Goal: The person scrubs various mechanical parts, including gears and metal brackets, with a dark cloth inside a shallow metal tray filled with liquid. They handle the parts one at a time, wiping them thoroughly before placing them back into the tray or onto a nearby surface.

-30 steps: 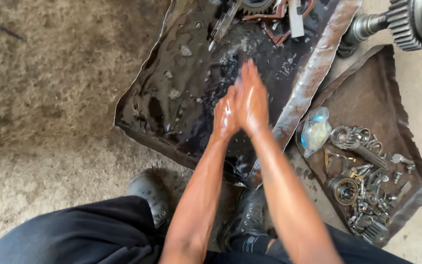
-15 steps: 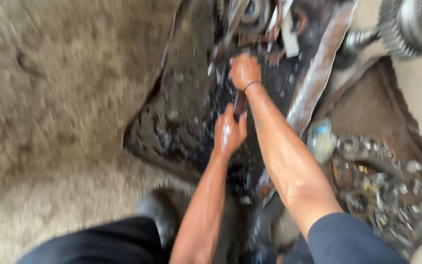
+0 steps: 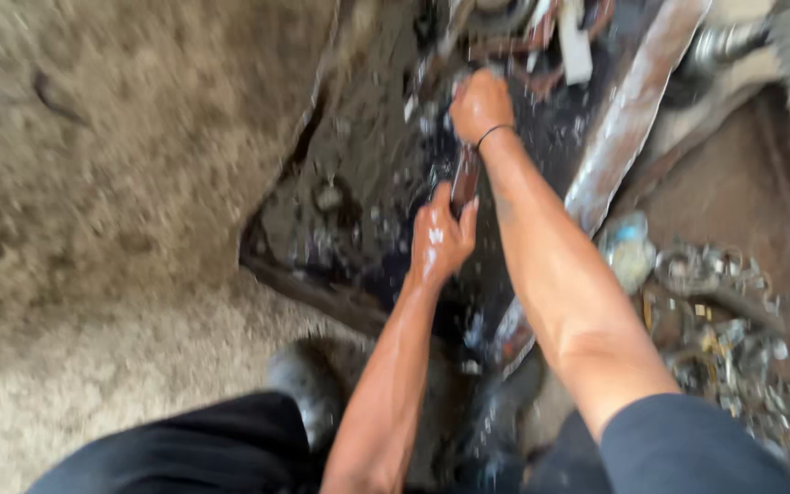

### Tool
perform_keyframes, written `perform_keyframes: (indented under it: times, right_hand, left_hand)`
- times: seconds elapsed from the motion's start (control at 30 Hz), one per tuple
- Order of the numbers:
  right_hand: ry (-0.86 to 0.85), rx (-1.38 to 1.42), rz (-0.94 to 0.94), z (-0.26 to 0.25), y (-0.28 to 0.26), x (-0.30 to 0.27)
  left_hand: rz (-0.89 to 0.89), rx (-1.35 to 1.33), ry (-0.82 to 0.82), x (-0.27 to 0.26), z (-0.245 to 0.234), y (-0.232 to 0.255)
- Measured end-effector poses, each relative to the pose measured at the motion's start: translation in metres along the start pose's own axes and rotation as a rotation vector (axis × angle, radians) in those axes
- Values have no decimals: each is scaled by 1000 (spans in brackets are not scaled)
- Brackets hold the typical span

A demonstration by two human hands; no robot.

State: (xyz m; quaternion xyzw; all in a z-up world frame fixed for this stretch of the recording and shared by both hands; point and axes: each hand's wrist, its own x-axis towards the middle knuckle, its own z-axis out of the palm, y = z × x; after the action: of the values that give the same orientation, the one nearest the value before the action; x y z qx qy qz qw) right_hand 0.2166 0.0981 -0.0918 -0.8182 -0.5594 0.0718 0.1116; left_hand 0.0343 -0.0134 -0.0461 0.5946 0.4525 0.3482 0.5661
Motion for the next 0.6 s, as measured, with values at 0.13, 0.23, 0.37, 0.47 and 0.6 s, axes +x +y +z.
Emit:
perform_keyframes:
  times: [0.13,0.23,0.37,0.47,0.6]
  right_hand:
    - [-9,-11,115,-1,-10,1]
    - [37,145,-14,-34,-33,-73]
    - [192,188,-175,-65,-71,-160]
    - [188,272,-124,-54,-63,-136]
    - [13,98,86,-26,-22,-29]
  left_hand:
    - [-20,9,4,-10,-1,-6]
    - [32,47,-1,0,11,-14]
    - [54,44,-40,-8,12,-23]
    - [138,27,25,-2,12,-26]
    - [-12,13,39,-2,13,-17]
